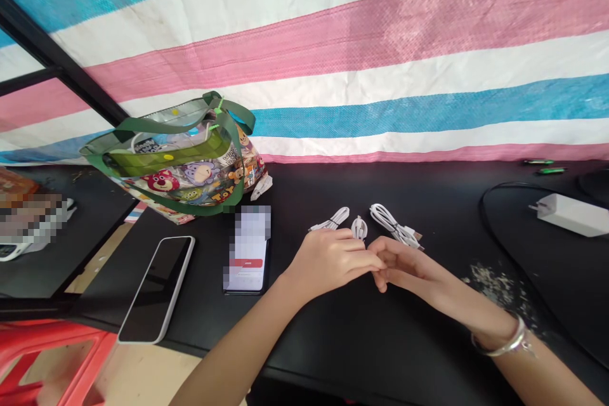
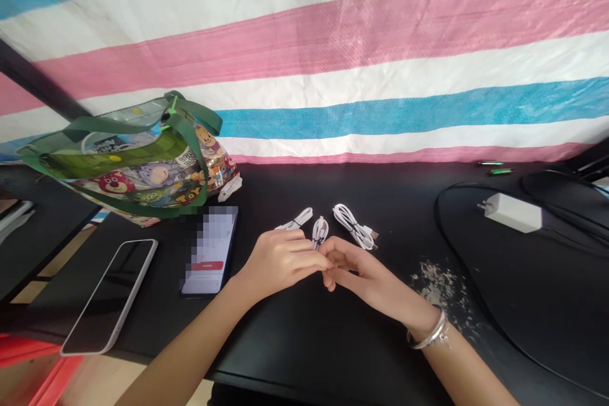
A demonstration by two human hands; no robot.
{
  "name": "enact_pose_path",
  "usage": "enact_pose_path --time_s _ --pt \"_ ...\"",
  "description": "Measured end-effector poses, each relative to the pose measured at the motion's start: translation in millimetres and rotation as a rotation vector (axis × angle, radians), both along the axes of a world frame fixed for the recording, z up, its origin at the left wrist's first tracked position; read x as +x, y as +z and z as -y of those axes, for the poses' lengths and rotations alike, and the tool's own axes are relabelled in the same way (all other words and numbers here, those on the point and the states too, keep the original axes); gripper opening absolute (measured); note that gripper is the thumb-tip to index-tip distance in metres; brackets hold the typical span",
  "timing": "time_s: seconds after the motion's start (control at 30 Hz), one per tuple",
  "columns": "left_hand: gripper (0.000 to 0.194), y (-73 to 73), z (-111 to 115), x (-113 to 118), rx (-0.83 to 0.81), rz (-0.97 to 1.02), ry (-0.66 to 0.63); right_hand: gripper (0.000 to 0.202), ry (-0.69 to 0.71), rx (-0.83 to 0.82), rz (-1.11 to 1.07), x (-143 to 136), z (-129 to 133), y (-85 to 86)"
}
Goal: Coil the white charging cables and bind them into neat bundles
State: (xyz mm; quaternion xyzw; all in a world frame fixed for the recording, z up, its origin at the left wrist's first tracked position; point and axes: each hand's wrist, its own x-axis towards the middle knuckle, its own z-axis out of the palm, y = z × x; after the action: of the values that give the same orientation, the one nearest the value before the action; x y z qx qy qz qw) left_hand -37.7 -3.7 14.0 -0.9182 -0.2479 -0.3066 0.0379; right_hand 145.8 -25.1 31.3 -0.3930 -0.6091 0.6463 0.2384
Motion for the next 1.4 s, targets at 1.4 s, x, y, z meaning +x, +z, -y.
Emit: enact_pose_path --time_s 1.4 --pt "0.028 1.8 -4.1 -2.4 -0.086 -0.055 0.093 0.018 -0.233 0.369 0.313 10.0 -6.3 -3.1"
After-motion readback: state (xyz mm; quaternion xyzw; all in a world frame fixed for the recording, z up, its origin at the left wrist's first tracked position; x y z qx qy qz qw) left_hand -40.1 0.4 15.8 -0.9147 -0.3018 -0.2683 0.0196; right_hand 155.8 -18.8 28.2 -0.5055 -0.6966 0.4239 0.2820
